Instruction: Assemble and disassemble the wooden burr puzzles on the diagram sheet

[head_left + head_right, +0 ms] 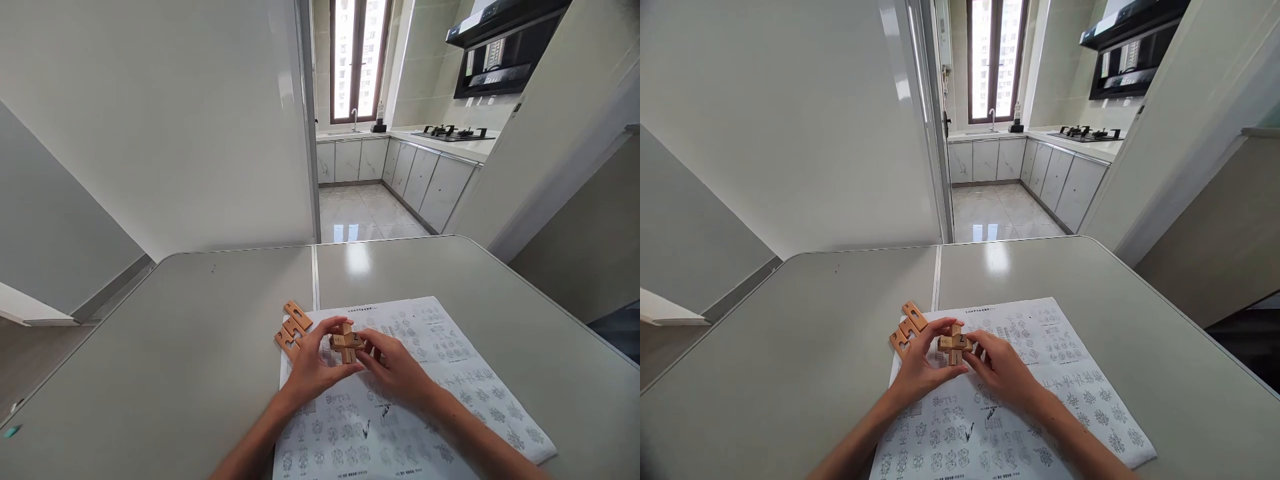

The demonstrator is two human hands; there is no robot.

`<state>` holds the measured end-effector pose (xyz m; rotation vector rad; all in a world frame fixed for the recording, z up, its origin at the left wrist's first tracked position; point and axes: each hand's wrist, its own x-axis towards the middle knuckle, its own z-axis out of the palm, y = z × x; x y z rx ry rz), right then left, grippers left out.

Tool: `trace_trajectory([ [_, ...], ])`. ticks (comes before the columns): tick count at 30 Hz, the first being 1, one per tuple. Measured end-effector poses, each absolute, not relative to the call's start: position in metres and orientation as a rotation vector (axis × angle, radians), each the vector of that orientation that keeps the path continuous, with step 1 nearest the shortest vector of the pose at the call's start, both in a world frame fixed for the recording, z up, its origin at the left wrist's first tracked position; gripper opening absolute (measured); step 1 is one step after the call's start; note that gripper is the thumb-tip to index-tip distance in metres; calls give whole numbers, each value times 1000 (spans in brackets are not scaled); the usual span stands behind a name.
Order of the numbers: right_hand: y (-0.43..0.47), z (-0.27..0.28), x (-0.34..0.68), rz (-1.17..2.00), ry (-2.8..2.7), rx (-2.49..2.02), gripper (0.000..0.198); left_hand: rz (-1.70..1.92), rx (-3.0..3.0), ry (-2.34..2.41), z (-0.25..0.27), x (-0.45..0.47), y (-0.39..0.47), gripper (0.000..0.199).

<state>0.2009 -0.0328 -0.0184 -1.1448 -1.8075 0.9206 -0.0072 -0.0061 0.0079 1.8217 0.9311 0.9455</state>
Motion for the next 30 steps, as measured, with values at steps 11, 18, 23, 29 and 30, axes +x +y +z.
trace_trajectory([
  [11, -34, -31, 201, 677, -1798, -1188, 14, 968, 1863, 1005, 5, -5, -8, 74],
  [18, -31, -14, 206, 1145, -1674, -1109, 34, 982, 1835, 1005, 9, -5, -8, 68],
  [23, -29, -16, 207, 1077, -1615, -1131, 25, 956, 1880, 968, 10, -4, -9, 69],
  [29, -30, -17, 206, 1090, -1596, -1146, 23, 938, 1921, 979, 9, -4, -9, 71],
  [30, -30, -18, 206, 1094, -1591, -1152, 23, 936, 1921, 982, 9, -5, -9, 72],
])
